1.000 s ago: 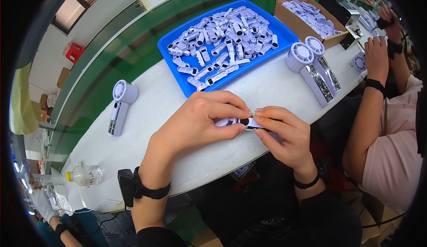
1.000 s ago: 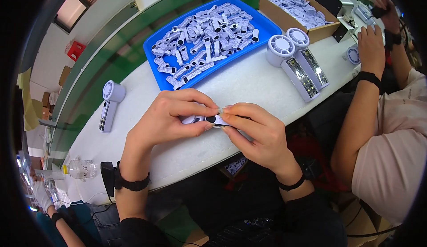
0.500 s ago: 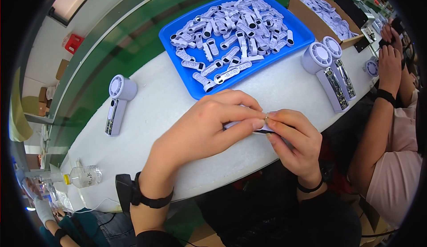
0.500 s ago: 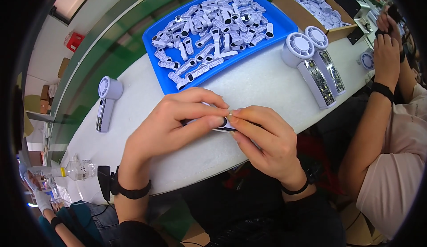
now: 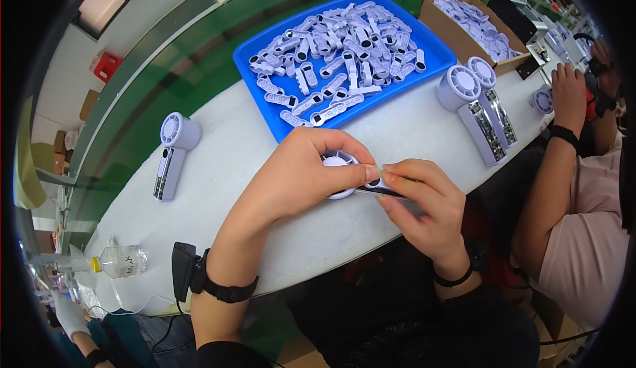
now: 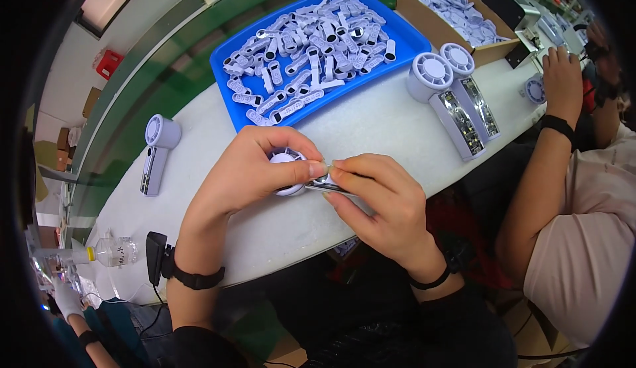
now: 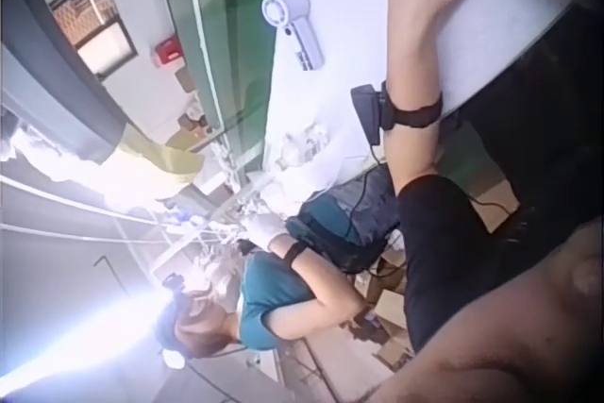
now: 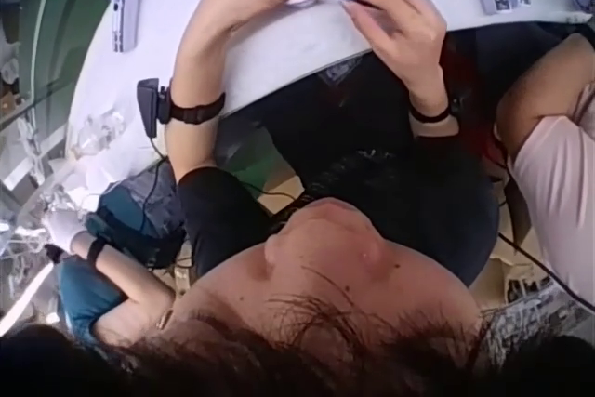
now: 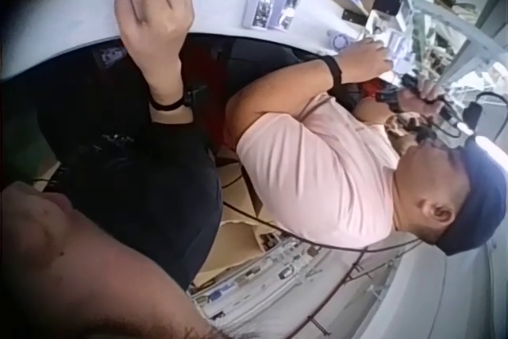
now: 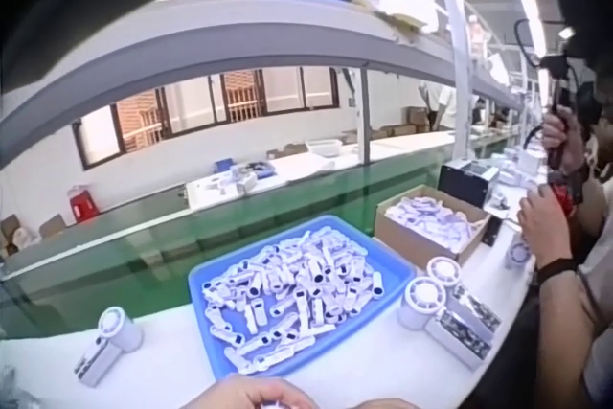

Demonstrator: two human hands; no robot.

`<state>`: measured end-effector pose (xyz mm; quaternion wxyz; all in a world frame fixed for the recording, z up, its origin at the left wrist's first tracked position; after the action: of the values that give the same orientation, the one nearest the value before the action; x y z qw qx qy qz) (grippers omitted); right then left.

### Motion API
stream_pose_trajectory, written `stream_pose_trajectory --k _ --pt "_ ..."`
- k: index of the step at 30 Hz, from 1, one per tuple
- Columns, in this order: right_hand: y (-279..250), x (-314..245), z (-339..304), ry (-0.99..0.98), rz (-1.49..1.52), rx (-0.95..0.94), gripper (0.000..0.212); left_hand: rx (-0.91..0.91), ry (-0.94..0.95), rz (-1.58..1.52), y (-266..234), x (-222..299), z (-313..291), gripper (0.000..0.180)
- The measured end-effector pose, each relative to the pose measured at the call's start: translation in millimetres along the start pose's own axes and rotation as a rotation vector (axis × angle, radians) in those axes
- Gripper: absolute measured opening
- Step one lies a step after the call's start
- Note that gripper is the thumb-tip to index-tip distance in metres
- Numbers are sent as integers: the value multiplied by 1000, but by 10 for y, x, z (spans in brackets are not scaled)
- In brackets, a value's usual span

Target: The person picks up a fan and a small white button, then presses the button into the fan handle. They set the fan down on the table and repeat the process with several more fans.

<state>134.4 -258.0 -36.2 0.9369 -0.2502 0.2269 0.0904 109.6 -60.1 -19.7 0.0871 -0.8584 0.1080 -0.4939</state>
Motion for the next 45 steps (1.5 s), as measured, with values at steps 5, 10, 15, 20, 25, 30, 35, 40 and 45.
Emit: stream_pose_trajectory --k 5,10,15,20,25,30,35,40,45 --pt "11 -94 165 198 -35 -64 37 29 223 -144 45 -195 95 25" --pt "45 -176 243 68 -156 -193 33 143 357 -26 35 -114 56 32" --pt "69 -144 213 160 -15 -98 29 191 418 5 -2 -119 62 32" --pt "47 -80 104 -8 -58 7 28 147 395 14 17 -139 64 32" --pt "49 -111 210 -62 -112 -138 27 154 445 39 32 -112 39 30" --pt "-40 25 -32 146 95 30 27 140 429 89 46 -66 31 28" --pt "-78 54 17 -4 51 75 26 144 419 114 36 -70 40 27" --pt "-5 29 81 -88 23 -16 26 160 434 113 26 -56 19 24" --pt "-36 21 65 14 79 -16 26 125 654 132 45 -25 -25 19"
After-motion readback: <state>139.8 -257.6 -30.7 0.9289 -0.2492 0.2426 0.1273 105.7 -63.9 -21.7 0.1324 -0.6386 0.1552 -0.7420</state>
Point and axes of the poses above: each hand's wrist, its own z-axis towards the middle knuckle, its own y-axis out of the palm, x = y × z, the point moved 6 cm from there along z, towards the middle knuckle, and after that the axes turned 12 degrees about -y, right-handed, at the moved point
